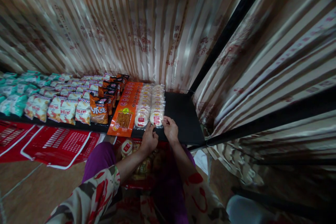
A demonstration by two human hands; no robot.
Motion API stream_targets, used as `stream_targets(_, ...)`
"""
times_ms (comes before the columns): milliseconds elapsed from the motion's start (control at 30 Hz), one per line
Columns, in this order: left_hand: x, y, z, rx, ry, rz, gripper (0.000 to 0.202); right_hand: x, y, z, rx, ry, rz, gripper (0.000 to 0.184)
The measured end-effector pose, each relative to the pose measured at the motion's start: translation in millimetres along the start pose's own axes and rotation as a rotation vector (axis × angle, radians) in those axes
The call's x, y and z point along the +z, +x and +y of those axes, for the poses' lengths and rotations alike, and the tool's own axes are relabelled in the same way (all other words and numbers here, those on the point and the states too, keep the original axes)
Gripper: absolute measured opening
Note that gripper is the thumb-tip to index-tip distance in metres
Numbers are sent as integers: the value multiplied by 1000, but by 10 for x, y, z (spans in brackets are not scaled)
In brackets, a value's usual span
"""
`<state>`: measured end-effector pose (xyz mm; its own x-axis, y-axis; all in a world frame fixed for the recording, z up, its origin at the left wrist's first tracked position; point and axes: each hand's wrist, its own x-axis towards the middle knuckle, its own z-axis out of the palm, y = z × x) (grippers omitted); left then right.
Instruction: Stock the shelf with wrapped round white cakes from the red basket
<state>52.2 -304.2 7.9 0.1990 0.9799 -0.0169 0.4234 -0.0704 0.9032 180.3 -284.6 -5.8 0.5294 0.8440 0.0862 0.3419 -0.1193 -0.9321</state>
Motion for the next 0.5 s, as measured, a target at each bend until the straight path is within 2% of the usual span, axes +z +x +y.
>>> stream_targets(300,-17,9,26,-22,-35,7,44,3,3,-26,-27,-88,11,27)
stream_targets(500,-28,8,28,29,-8,5,42,2,-22,-30,-30,-119,30,29)
